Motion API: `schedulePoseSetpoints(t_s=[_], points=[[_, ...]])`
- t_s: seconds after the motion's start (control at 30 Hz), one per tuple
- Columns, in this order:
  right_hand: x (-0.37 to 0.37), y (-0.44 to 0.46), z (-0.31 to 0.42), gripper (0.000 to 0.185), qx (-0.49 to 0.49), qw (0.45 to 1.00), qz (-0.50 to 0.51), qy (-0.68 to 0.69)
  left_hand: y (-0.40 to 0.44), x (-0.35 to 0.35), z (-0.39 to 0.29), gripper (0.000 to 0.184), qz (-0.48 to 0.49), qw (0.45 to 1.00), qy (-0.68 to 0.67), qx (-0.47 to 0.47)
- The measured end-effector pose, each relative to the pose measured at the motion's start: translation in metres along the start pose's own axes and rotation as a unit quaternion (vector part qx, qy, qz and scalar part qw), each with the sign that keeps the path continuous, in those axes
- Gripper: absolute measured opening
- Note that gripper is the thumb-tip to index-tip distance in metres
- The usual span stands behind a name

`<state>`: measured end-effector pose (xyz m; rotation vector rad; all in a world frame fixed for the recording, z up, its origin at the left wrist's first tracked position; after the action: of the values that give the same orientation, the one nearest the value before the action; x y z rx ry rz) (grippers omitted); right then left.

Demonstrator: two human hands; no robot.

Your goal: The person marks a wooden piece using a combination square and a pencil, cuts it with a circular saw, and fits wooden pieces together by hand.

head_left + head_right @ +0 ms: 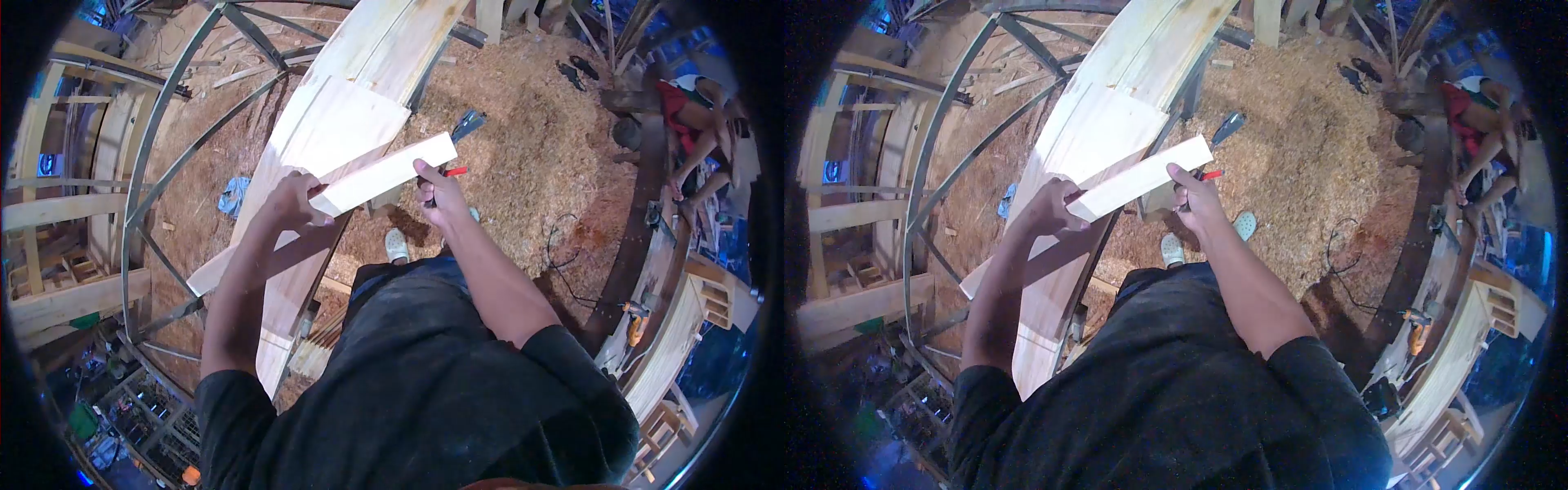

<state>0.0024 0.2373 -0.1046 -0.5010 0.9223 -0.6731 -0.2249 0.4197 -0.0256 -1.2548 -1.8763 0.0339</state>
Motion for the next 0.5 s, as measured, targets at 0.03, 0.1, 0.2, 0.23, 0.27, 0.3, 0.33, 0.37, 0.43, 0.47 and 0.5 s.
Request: schedulePoseSetpoints(t_s=[0.03, 0.1, 0.2, 0.23, 0.27, 0.3, 0.33, 0.37, 0.43, 0.47, 0.5], points=[[0.002, -0.002, 0.000, 0.021, 0.000, 1.000, 0.006, -0.004, -0.006, 0.001, -0.014, 0.075, 0.034, 0.998, -0.034, 0.037], [0.010, -0.008, -0.001, 0.021, -0.004, 1.000, 0.009, -0.019, -0.015, -0.003, -0.026, 0.075, 0.022, 0.997, 0.017, 0.078], [0.022, -0.013, -0.004, 0.022, 0.003, 0.998, 0.013, -0.060, -0.018, -0.005, -0.027, 0.071, 0.015, 0.991, 0.089, 0.098], [0.032, -0.012, -0.008, 0.022, -0.005, 0.997, -0.011, -0.077, -0.024, -0.004, -0.035, 0.069, 0.008, 0.993, 0.084, 0.084], [0.042, -0.013, -0.010, 0.023, -0.014, 0.994, -0.021, -0.102, -0.029, -0.003, -0.041, 0.067, -0.002, 0.994, 0.079, 0.070], [0.054, -0.013, -0.011, 0.024, -0.022, 0.991, -0.030, -0.128, -0.030, -0.003, -0.046, 0.065, -0.011, 0.994, 0.098, 0.051], [0.062, -0.018, -0.010, 0.025, -0.031, 0.987, -0.038, -0.154, -0.032, -0.004, -0.050, 0.064, -0.022, 0.992, 0.119, 0.034], [0.070, -0.025, -0.009, 0.026, -0.042, 0.985, -0.044, -0.162, -0.034, -0.001, -0.054, 0.063, -0.033, 0.989, 0.140, 0.018], [0.071, -0.033, -0.001, 0.027, -0.028, 0.967, -0.061, -0.244, -0.045, 0.028, -0.070, 0.061, -0.110, 0.990, 0.085, -0.003], [0.072, -0.037, 0.003, 0.027, -0.022, 0.956, -0.073, -0.285, -0.054, 0.046, -0.083, 0.060, -0.145, 0.988, 0.055, -0.015], [0.072, -0.041, 0.006, 0.026, 0.003, 0.951, -0.065, -0.301, -0.060, 0.074, -0.110, 0.057, -0.084, 0.983, 0.058, 0.150]])
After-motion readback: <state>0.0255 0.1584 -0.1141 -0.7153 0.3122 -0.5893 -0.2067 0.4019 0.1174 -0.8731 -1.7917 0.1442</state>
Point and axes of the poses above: each hand's wrist, its own y-axis towards the middle knuckle, its own x-axis out of the back of the hand, z = x × y, the point moved 6 cm from there along y, towards the middle knuckle, and after that the axes turned 10 degrees about -y, right-handed, at the moved point
